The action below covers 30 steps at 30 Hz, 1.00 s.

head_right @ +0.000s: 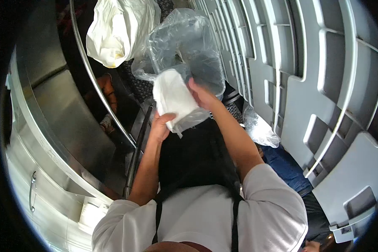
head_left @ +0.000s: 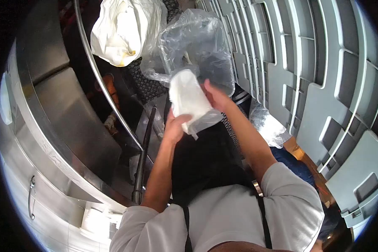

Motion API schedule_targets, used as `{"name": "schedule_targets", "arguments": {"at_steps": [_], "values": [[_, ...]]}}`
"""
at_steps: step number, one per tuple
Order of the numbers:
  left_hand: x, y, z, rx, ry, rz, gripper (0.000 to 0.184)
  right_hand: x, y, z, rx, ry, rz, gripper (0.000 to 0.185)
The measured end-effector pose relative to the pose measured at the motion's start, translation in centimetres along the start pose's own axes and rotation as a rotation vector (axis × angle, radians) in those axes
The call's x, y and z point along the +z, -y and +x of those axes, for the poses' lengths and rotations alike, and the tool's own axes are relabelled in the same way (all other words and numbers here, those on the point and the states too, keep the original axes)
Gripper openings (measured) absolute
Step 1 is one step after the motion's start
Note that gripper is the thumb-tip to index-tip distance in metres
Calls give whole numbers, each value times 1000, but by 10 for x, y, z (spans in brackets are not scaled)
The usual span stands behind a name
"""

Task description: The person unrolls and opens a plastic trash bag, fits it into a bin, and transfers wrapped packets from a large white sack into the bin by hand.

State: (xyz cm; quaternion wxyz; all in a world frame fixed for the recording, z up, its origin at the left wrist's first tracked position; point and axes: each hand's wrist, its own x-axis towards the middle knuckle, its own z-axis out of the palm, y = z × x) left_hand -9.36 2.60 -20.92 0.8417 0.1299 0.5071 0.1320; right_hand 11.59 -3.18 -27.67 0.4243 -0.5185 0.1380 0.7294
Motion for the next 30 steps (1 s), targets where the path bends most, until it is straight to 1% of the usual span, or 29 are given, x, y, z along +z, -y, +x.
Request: {"name": "schedule_targets", "arguments": {"at_steps": [1,2,4,5,6,7,8,9,10,11,13,15,16,19,21,22,23,24,26,27,30], "values": [[10,4,1,-11,18,-53,64,15,2,-29,-1,62,66,48],[6,12,7,-55,90,-35,63,21,6,-45,-3,124,132,49],[12,11,19,-104,129,182,60,14,13,-50,-121,-38,-67,48],[11,7,27,-58,131,363,63,12,16,-51,-178,-116,-167,48],[8,2,35,-12,127,541,66,14,24,-48,-277,-243,-263,46],[9,-5,41,31,120,722,69,6,24,-32,-414,-363,-484,44],[10,-12,48,40,78,836,78,-1,25,-14,-551,-482,-703,43],[0,-4,70,163,46,859,79,3,32,0,-559,-613,-898,41],[1,-5,81,170,-14,829,82,10,40,16,-565,-745,-1095,40],[2,-6,92,179,-74,797,86,8,43,34,-574,-729,-1092,39],[30,-35,87,-35,-251,624,94,-8,33,79,-594,-696,-1082,38],[15,-24,92,179,-388,781,98,-32,12,109,-504,-593,-1067,44],[8,-19,93,286,-454,858,102,-32,8,111,-458,-542,-1059,47],[-10,-20,95,411,-694,678,99,-12,-4,81,-353,-439,-1099,54],[4,-30,102,175,-703,486,95,8,-26,51,-434,-345,-991,66],[8,-34,106,55,-707,391,93,15,-42,42,-531,-394,-1142,68],[-6,-16,125,107,-717,396,80,17,-59,36,-630,-443,-1290,71],[-19,-6,140,178,-661,427,71,17,-70,35,-732,-493,-1436,74],[-41,2,160,322,-545,487,54,10,-75,39,-565,-553,-1503,64],[-21,-4,155,409,-696,491,38,6,-79,40,-477,-581,-1531,59],[17,-19,148,499,-1036,923,28,-9,-73,48,-299,-392,-1746,34]]}}
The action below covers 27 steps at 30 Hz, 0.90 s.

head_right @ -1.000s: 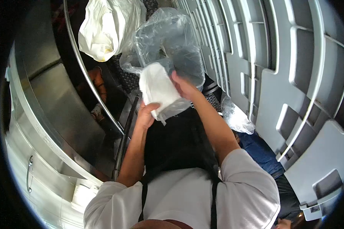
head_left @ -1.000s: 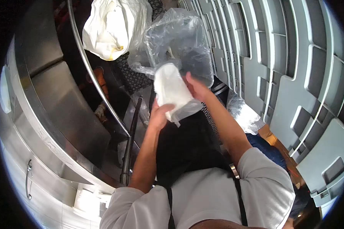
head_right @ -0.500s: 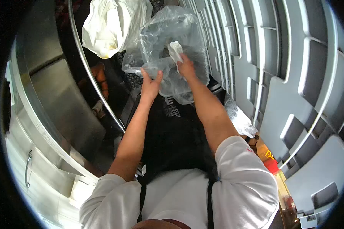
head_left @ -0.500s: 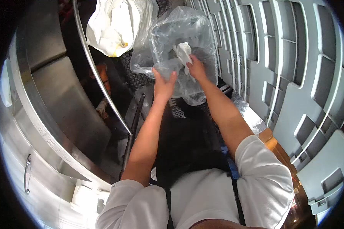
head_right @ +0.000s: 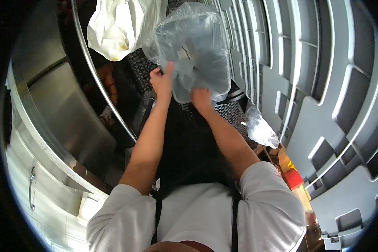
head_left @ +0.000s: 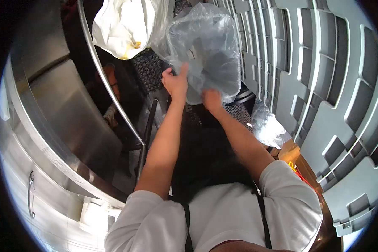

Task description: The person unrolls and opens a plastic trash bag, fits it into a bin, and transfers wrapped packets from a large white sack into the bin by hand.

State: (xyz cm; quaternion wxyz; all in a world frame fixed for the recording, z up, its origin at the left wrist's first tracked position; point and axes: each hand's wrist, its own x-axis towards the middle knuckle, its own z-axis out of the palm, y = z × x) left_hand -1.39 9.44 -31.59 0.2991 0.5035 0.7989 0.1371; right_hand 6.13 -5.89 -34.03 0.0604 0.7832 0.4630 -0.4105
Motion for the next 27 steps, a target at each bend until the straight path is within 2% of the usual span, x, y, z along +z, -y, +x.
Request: {"name": "schedule_targets", "arguments": {"at_steps": [3,6,7,8,9,12,15,16,18,19,20,21,22,24,25,26,27], "values": [[26,3,26,18,130,-13,28,-7,-10,-16,-272,-207,223,14],[19,-12,36,-37,31,-388,22,-28,-1,-73,-268,-127,351,10],[4,-26,40,12,-9,-582,9,-23,-3,-86,-250,-117,370,9],[-17,-35,34,-307,211,-1017,8,-18,-7,-94,-237,-111,390,8],[-27,-34,33,-315,226,-1056,7,-16,-9,-102,-224,-108,411,7],[-79,-29,35,-269,322,-1201,8,-43,7,-135,-438,-51,626,5],[-131,-21,48,-221,451,-1451,10,-92,21,-175,-571,154,657,8],[-139,-8,60,-183,485,-1531,12,-81,19,-180,-578,256,547,10],[-126,7,69,-220,194,-1315,13,-38,12,-177,-593,445,310,13],[-118,6,67,-223,88,-1217,12,-7,5,-173,-503,503,293,17],[-113,9,66,-224,-17,-1119,12,28,-6,-166,-470,475,238,19],[-103,23,67,-285,-101,-1041,23,61,-17,-155,-438,443,182,21],[-104,41,66,-232,-18,-978,41,77,-21,-151,-400,418,133,23],[-113,28,28,38,-415,-476,56,73,-17,-153,-361,374,113,28],[-125,5,0,268,-447,-448,63,68,-15,-154,-337,353,104,31],[-132,-15,-23,497,-472,-418,70,56,-11,-156,-366,227,174,35],[-121,-10,-32,652,-326,-508,74,41,-8,-158,-393,100,239,40]]}}
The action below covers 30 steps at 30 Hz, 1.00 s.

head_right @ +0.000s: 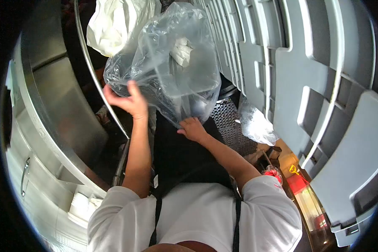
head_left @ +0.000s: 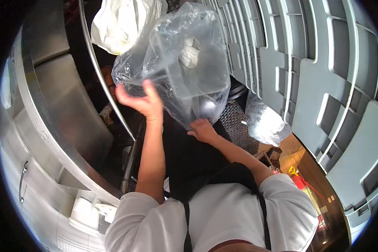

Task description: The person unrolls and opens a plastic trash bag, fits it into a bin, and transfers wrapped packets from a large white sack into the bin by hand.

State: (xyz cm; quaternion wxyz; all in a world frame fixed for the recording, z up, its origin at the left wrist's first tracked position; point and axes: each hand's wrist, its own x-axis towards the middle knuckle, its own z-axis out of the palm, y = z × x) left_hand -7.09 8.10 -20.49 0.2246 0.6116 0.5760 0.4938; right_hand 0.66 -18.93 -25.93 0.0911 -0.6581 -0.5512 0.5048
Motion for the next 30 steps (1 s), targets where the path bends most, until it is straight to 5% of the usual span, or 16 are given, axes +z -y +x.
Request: {"name": "schedule_targets", "arguments": {"at_steps": [1,3,5,7,8,12,14,15,17,19,20,22,25,27,29,30], "values": [[-2,11,-11,134,259,268,77,-12,5,0,-47,-128,35,44],[12,36,-26,34,610,618,77,-39,-2,8,88,-458,41,52],[47,116,-50,-555,620,283,78,-41,-36,23,324,-702,96,66],[70,119,-32,-1457,443,-710,84,-9,-94,43,483,-815,258,70],[86,192,-51,-1447,445,-816,86,-2,-114,51,529,-801,361,70],[133,240,-69,-1528,575,-794,65,14,-137,65,487,-509,375,63],[145,248,-80,-1483,625,-536,45,30,-143,67,595,-423,838,55],[139,256,-85,-1298,708,-369,41,38,-145,67,645,-368,1070,51],[143,271,-81,-932,453,169,38,51,-151,60,802,-575,999,43],[115,195,-28,-917,64,103,20,49,-170,45,907,-621,1196,53],[101,174,-5,-749,-78,-225,15,38,-166,46,958,-694,1322,58],[75,120,59,-650,-10,-521,8,-34,-97,68,1034,-1010,1700,68],[101,120,170,-503,156,-461,15,-48,-91,101,769,-952,1636,76],[161,191,221,-866,124,-652,28,-50,-91,118,885,-983,1578,73],[210,282,239,-700,538,26,56,-40,-92,130,1219,-1133,1330,69],[223,309,238,-562,752,339,70,-36,-92,127,1139,-1183,1349,62]]}}
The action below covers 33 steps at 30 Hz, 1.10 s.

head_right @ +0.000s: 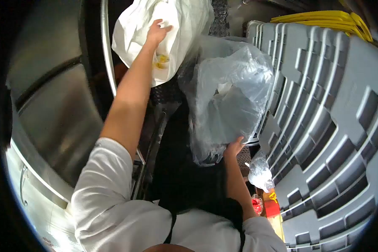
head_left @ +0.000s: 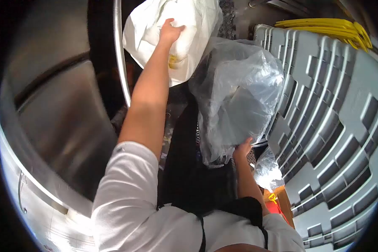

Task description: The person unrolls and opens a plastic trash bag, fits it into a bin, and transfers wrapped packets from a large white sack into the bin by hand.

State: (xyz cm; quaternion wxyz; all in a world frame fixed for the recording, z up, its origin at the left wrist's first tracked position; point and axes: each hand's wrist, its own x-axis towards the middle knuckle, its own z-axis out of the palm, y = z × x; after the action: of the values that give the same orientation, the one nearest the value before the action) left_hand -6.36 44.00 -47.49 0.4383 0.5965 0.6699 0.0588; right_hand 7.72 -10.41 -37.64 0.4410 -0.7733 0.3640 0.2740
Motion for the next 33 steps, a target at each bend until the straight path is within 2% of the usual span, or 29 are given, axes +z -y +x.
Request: {"name": "schedule_targets", "arguments": {"at_steps": [3,5,6,9,11,15,16,18,20,21,23,24,27,29,30,31,33], "values": [[47,26,30,-159,315,419,97,-4,-1,1,-12,-16,-90,64],[75,43,27,-262,308,452,115,-5,2,-3,-43,29,-106,63],[85,49,17,-256,170,441,116,-4,3,-4,-61,54,-109,63],[81,61,17,-166,213,543,110,-2,5,-5,6,-52,-113,59],[59,60,27,-75,330,506,105,-4,5,-6,0,-2,-138,60],[39,71,20,-78,134,460,80,8,12,-20,-21,34,-54,61],[37,74,10,-65,14,358,66,0,7,-11,-16,15,-105,60],[32,74,-16,-93,-95,255,62,-12,-8,13,-9,-17,-210,57],[15,49,-62,-191,-185,128,59,-26,-20,34,-28,83,-226,60],[11,45,-76,-157,-259,45,58,-27,-21,39,-41,138,-232,61],[8,45,-104,-88,-408,-125,56,-11,3,8,63,77,-234,64],[-7,19,-126,-149,-429,-138,51,-6,14,-5,112,47,-235,65],[-24,-12,-175,-191,-647,-432,51,-25,24,9,233,357,-302,69],[-40,-10,-194,-141,-673,-605,53,-31,36,9,232,298,-449,70],[-51,-17,-210,7,-677,-794,54,-34,43,4,235,262,-516,71],[-62,-20,-226,99,-664,-877,65,-37,45,2,78,210,-542,68],[-83,-31,-263,147,-606,-1212,69,-42,47,-4,-227,91,-583,64]]}}
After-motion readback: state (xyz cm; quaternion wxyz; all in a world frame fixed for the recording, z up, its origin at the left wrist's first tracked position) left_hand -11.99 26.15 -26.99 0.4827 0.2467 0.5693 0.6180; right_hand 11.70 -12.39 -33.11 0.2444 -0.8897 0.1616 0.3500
